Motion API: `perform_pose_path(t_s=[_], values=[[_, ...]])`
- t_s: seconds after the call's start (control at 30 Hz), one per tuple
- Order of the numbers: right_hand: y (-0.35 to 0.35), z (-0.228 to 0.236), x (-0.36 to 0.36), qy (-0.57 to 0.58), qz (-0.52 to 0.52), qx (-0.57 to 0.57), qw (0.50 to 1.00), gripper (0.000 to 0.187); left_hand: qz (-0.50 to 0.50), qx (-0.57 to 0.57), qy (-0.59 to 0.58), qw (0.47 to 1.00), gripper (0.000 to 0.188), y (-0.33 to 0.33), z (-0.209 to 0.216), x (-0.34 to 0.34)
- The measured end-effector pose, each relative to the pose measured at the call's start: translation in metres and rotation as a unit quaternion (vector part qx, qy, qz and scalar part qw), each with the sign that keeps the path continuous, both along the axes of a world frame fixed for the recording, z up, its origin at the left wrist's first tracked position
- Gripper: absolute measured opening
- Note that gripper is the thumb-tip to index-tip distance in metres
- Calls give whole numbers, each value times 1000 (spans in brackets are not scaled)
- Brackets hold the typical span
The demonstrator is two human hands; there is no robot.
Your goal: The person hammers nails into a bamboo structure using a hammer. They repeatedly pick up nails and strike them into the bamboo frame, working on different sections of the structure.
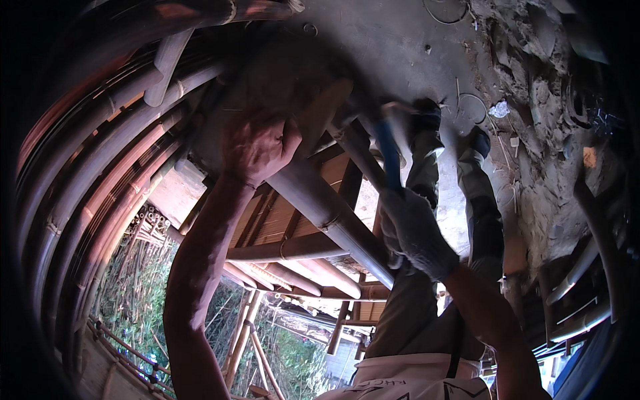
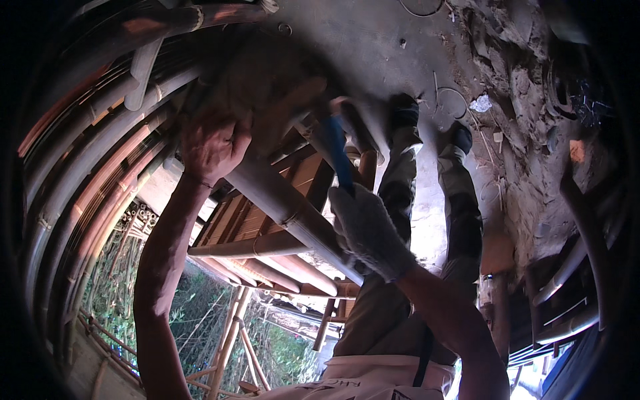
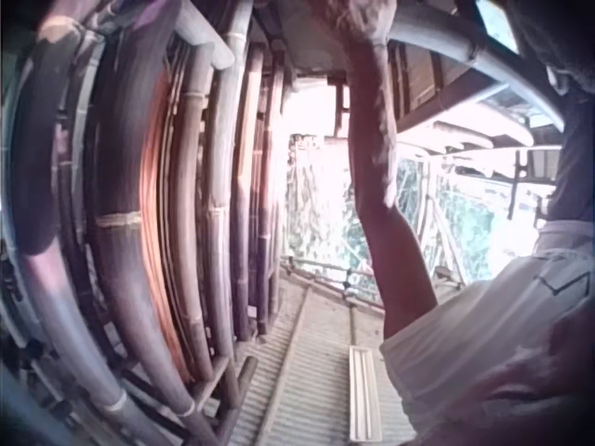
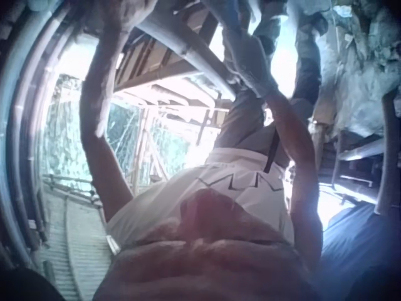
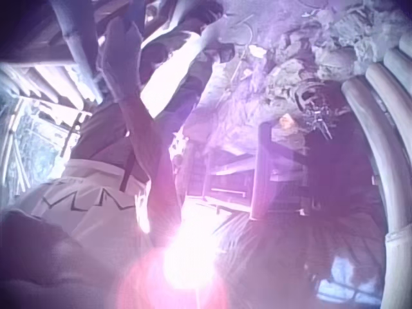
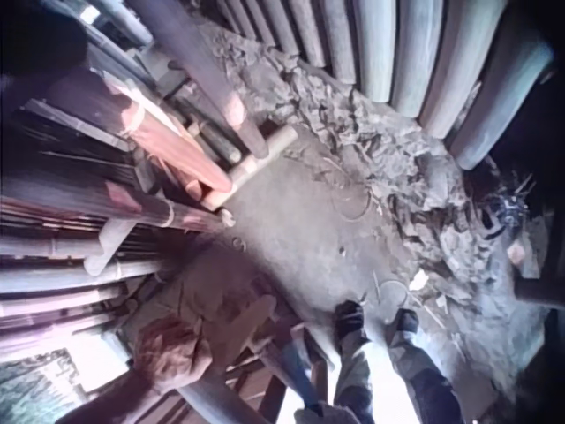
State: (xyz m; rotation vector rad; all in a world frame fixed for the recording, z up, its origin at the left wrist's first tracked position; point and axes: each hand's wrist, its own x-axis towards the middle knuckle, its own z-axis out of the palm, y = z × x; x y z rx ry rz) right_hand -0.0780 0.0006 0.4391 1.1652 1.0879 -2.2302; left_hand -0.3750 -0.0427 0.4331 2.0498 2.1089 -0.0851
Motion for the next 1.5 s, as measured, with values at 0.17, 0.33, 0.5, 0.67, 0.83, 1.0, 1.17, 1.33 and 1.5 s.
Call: perform_pose_path(t_s=[0.17,0.33,0.5,0.67,0.83,1.0,1.17,1.33,1.5], values=[[21,15,-8,18,-52,-88,995,32,-71,66,58,994,18,-2,-8,5],[-6,22,-6,-37,-31,-220,974,36,-47,110,-14,993,9,-18,-13,-7],[-21,50,87,-68,-228,-294,926,29,-33,67,48,996,14,21,3,44],[-35,87,200,-135,-303,-257,908,37,128,141,-425,885,14,119,40,264],[-78,80,300,-241,-215,-133,937,34,155,148,-516,830,17,245,18,386],[-85,79,327,-249,-290,-154,911,31,150,99,-494,851,30,352,-29,430],[-83,75,326,-226,-333,-201,893,26,40,49,-401,914,39,396,-30,434],[-82,74,353,-236,-420,-247,841,20,123,-10,-461,879,27,392,-50,488],[-90,59,351,-222,-424,-254,841,18,171,82,-591,784,26,399,-45,455]])
